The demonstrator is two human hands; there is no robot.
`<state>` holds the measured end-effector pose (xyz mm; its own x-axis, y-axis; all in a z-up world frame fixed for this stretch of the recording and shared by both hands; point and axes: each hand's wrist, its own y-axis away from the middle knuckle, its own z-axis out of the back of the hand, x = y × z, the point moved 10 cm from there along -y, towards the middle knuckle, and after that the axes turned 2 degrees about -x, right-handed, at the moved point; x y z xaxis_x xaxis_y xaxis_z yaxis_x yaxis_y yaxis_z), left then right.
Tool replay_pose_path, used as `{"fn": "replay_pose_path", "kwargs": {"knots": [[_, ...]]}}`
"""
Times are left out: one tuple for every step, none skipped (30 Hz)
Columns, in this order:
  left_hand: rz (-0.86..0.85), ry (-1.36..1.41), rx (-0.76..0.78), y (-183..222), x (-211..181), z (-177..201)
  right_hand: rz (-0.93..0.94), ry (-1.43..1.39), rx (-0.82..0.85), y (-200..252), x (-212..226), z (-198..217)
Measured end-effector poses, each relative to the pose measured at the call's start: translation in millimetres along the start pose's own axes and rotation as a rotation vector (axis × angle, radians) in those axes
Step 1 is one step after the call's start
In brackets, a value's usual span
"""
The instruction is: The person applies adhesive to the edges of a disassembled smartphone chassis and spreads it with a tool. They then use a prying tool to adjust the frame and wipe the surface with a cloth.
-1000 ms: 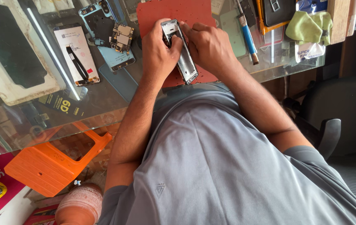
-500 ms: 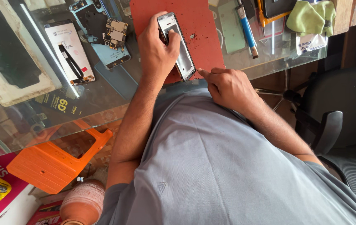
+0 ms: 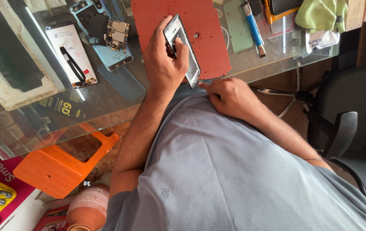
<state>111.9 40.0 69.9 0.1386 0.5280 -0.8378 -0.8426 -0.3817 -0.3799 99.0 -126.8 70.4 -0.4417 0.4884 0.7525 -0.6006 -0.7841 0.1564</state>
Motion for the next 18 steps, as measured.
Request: {"fn": "replay_pose_path", "kwargs": {"knots": [[0.042,0.017,0.003,1,6,-1,-0.018,0.033,-0.04,3,-4,8],[0.085,0.034,0.008,2,14,0,-0.037,0.065,-0.081,5,-7,15],[0.128,0.051,0.014,4,22,0,-0.047,0.051,-0.111,6,-12,22],[0.123,0.104,-0.018,5,26,2,-0.057,0.04,-0.144,6,-17,31],[0.118,0.158,-0.049,6,30,5,-0.068,0.029,-0.176,4,-22,38],[0.112,0.216,-0.079,7,35,8,-0.097,0.108,-0.253,3,-27,49],[0.173,0.296,-0.085,7,47,8,-0.127,0.187,-0.33,2,-30,62],[0.236,0.378,-0.087,6,59,6,-0.159,0.265,-0.406,2,-32,74],[0.3,0.461,-0.087,7,70,5,-0.139,0.28,-0.417,-3,-31,78],[0.302,0.418,-0.066,7,73,4,-0.119,0.296,-0.427,-8,-28,81],[0.304,0.375,-0.044,6,76,3,-0.1,0.312,-0.437,-11,-25,84],[0.303,0.333,-0.024,4,77,2,-0.054,0.324,-0.427,-15,-18,84],[0.293,0.332,-0.009,2,77,0,-0.007,0.336,-0.417,-17,-13,83],[0.284,0.332,0.007,1,75,-1,0.037,0.349,-0.406,-18,-10,82],[0.275,0.332,0.022,0,74,-3,0.054,0.322,-0.421,-18,-13,85],[0.272,0.308,0.03,-1,74,-3,0.071,0.296,-0.435,-18,-21,89],[0.268,0.283,0.037,-2,73,-4,0.088,0.27,-0.449,-17,-31,93],[0.265,0.258,0.043,-3,74,-4,0.103,0.242,-0.577,-11,-43,105]]}}
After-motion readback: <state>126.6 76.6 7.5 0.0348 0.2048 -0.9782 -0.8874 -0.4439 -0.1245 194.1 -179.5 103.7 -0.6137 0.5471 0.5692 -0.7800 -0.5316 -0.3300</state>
